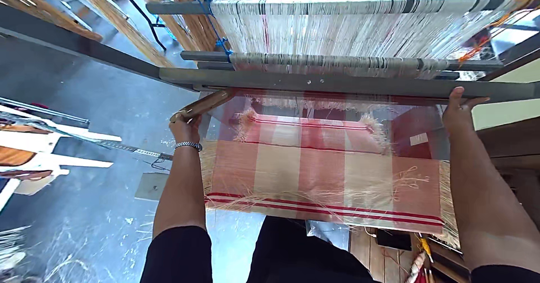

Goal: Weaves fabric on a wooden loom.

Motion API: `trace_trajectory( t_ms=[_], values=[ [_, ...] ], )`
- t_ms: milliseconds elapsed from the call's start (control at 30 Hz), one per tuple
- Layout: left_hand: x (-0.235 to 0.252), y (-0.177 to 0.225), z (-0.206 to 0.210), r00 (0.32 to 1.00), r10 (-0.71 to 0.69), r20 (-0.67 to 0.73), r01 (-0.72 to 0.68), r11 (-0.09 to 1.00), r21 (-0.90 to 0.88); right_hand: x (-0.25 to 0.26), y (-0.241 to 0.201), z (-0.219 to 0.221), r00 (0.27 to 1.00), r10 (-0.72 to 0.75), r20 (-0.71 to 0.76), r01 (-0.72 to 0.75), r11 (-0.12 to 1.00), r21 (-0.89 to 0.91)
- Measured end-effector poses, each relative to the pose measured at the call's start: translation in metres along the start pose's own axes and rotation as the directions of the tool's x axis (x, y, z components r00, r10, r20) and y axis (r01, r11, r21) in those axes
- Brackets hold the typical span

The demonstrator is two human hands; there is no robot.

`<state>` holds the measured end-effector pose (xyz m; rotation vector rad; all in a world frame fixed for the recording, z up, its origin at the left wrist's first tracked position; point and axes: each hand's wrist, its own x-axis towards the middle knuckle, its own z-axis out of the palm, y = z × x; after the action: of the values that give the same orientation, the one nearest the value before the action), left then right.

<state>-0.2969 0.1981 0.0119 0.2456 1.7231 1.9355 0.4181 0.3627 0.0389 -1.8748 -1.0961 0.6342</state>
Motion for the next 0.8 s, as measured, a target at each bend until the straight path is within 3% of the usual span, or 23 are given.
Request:
trace_trajectory(
  t_ms=[133, 200, 267, 300, 333, 433, 500, 567, 600, 633, 700, 733, 800],
  values=[
    [-0.007, -0.016, 0.035, 1.0, 0.011, 0.003, -0.011, 0.999, 0.048, -0.003, -0.003, -0.005, 0.997, 0.062, 0.042, -0.062, 0.998, -0.01],
    [-0.019, -0.019, 0.051, 0.974, -0.029, 0.223, -0.033, 0.963, 0.266, -0.003, 0.0, -0.009, 0.992, 0.111, 0.057, -0.11, 0.994, -0.013],
    [-0.027, -0.007, 0.059, 0.84, -0.229, 0.493, -0.1, 0.826, 0.555, -0.002, 0.004, -0.016, 0.976, 0.191, 0.109, -0.189, 0.982, -0.028],
    [-0.026, -0.003, 0.059, 0.786, -0.291, 0.545, -0.164, 0.752, 0.638, 0.0, 0.007, -0.018, 0.963, 0.232, 0.137, -0.23, 0.973, -0.032],
    [-0.023, -0.001, 0.055, 0.78, -0.285, 0.558, -0.216, 0.713, 0.667, -0.002, 0.006, -0.02, 0.947, 0.269, 0.175, -0.27, 0.963, -0.018],
    [-0.024, 0.001, 0.038, 0.869, -0.118, 0.481, -0.27, 0.701, 0.66, -0.001, 0.004, -0.02, 0.904, 0.318, 0.286, -0.349, 0.935, 0.063],
    [-0.035, -0.008, 0.031, 0.905, 0.079, 0.418, -0.385, 0.571, 0.725, 0.003, 0.008, -0.019, 0.887, 0.339, 0.313, -0.387, 0.916, 0.108],
    [-0.07, -0.008, 0.046, 0.82, 0.264, 0.508, -0.572, 0.392, 0.72, 0.006, 0.01, -0.02, 0.881, 0.354, 0.313, -0.408, 0.905, 0.123],
    [-0.094, -0.006, 0.06, 0.756, 0.279, 0.592, -0.654, 0.373, 0.659, 0.007, 0.011, -0.02, 0.878, 0.362, 0.315, -0.417, 0.9, 0.129],
    [-0.119, -0.008, 0.077, 0.708, 0.228, 0.669, -0.693, 0.405, 0.596, 0.006, 0.011, -0.019, 0.875, 0.367, 0.316, -0.424, 0.896, 0.13],
    [-0.165, -0.021, 0.116, 0.649, 0.031, 0.76, -0.602, 0.631, 0.489, 0.004, 0.008, -0.018, 0.878, 0.375, 0.297, -0.427, 0.894, 0.136],
    [-0.185, -0.032, 0.134, 0.631, -0.102, 0.769, -0.445, 0.765, 0.466, 0.002, 0.006, -0.018, 0.883, 0.379, 0.279, -0.427, 0.894, 0.137],
    [-0.208, -0.053, 0.164, 0.61, -0.345, 0.713, -0.13, 0.844, 0.52, -0.001, 0.004, -0.017, 0.89, 0.386, 0.242, -0.423, 0.898, 0.123]
  ],
)
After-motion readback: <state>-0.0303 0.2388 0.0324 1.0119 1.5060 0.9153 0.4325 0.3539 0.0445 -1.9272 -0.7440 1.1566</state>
